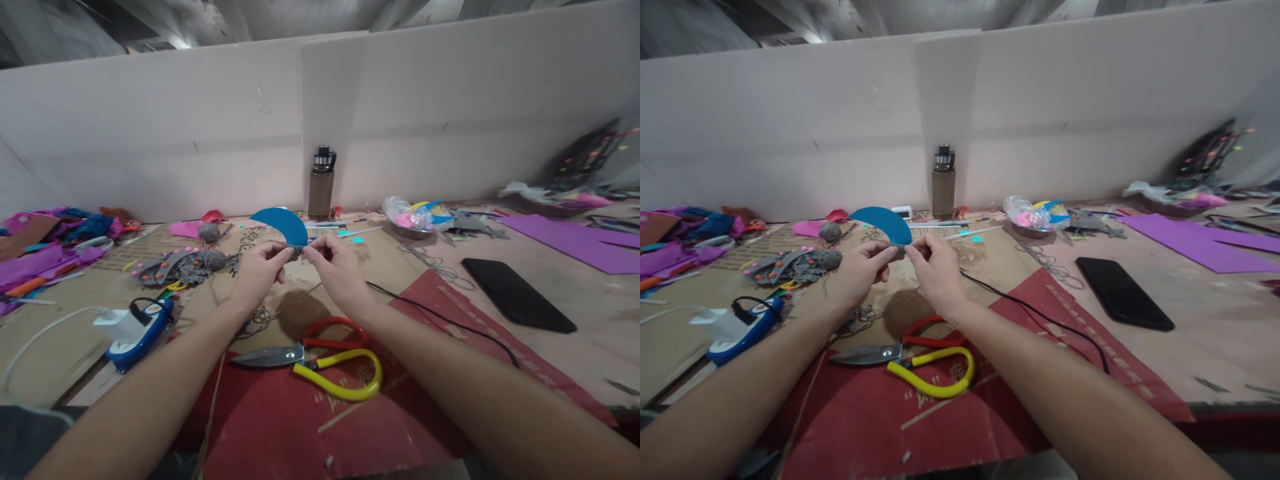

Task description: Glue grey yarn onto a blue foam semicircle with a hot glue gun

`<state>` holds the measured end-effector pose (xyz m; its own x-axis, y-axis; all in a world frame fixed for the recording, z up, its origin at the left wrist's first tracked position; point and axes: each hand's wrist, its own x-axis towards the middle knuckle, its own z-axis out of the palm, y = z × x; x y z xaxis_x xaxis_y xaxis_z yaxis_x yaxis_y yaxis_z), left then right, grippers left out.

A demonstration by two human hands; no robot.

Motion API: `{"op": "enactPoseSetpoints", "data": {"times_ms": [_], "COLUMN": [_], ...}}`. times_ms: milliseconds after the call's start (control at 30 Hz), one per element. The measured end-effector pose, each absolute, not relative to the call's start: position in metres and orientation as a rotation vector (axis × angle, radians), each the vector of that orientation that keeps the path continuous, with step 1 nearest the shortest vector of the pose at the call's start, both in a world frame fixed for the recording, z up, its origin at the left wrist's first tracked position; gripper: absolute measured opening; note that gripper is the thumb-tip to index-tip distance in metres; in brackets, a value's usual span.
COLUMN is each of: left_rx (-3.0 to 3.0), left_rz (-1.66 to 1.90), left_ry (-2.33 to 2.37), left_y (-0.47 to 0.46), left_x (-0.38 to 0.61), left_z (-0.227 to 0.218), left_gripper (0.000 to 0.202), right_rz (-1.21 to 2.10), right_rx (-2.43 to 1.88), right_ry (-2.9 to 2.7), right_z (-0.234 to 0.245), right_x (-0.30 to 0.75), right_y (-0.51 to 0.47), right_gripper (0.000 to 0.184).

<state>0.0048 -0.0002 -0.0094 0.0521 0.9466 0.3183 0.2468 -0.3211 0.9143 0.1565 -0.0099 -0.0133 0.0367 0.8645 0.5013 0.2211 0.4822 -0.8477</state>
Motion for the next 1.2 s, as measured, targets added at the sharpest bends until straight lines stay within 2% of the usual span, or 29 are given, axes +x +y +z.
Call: {"op": "enactPoseSetpoints", "data": {"times_ms": [367,733,1067,1200], "left_rx": [1.385,1.347,1.185,1.123], "left_rz": [1.315,1.319,1.233,1.231], "left_ry": [1.073,0.974,0.794,0.774], "left_y": [-0.0025,-0.0040,0.0004,0.0019], "left_x": [0.0091,0.0116,0.0098,0.0106], "left_z": [-0.0057,-0.0062,-0.0105,-0.0139], "left_gripper": [0.025,0.026,0.021,0.023], "right_rz": [0.720,0.897,1.207,1.203], "right_rx": [-0.984,-0.968,-0.864,-0.802], "right_ry": [-1.438,-1.327,-1.210,-1.253], "right_z": [-0.0194,-0.0197,-0.0207,-0.0210], "right_x": [0.1579,0.1572,0.1573,0.1563], "right_y": [-0.0036,-0.0013,-0.0011,-0.0020], "right_gripper": [0.016,0.016,0.022,0.020]}}
